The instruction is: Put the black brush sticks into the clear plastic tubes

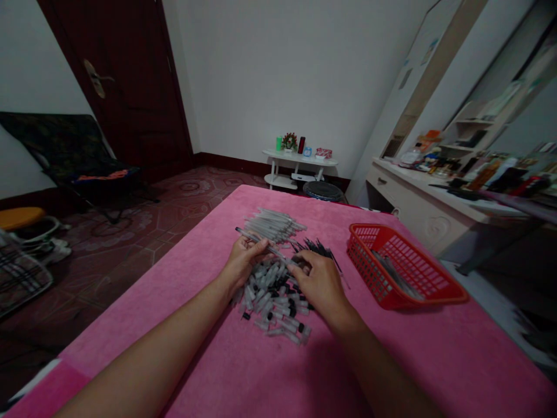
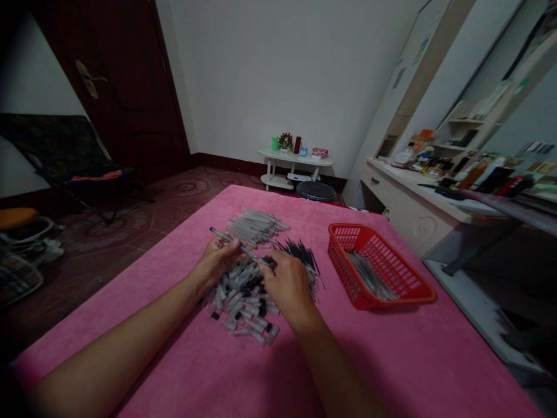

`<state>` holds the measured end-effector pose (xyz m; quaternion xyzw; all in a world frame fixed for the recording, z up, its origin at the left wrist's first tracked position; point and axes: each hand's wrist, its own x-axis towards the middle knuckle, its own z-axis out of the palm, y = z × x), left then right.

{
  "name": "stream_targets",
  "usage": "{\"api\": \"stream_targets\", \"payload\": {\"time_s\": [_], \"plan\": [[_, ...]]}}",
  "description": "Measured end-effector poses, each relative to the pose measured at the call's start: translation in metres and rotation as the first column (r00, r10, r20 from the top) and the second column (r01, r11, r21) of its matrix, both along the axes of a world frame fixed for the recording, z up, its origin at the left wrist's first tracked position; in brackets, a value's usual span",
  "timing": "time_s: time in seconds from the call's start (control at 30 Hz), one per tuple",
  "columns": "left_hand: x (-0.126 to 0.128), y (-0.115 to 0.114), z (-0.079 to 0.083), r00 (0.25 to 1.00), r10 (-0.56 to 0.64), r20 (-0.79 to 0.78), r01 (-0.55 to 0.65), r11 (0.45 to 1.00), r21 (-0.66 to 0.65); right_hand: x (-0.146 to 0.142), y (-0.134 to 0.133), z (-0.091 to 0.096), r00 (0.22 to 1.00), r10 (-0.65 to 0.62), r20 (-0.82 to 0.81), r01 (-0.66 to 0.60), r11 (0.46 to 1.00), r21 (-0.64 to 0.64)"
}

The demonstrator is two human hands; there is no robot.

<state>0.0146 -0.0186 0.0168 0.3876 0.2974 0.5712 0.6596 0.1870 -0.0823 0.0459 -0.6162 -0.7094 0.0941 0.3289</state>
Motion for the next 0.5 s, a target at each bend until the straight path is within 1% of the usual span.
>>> {"api": "stream_targets", "payload": {"time_s": [0.13, 0.33, 0.5], "plan": [[0.003, -0.003, 0.000, 0.998, -0.051, -0.048, 0.052, 0.999, 0.014, -0.001, -0.001, 0.003, 0.999, 0.008, 0.031, -0.009, 1.000, 0.020], [0.007, -0.007, 0.000, 0.997, -0.060, -0.044, 0.063, 0.996, 0.063, -0.002, -0.004, 0.006, 0.997, 0.037, 0.064, -0.044, 0.993, 0.105], [0.011, -0.012, 0.001, 0.998, -0.051, -0.044, 0.057, 0.988, 0.142, -0.001, -0.006, 0.008, 0.998, 0.057, 0.002, -0.056, 0.984, 0.172]]}}
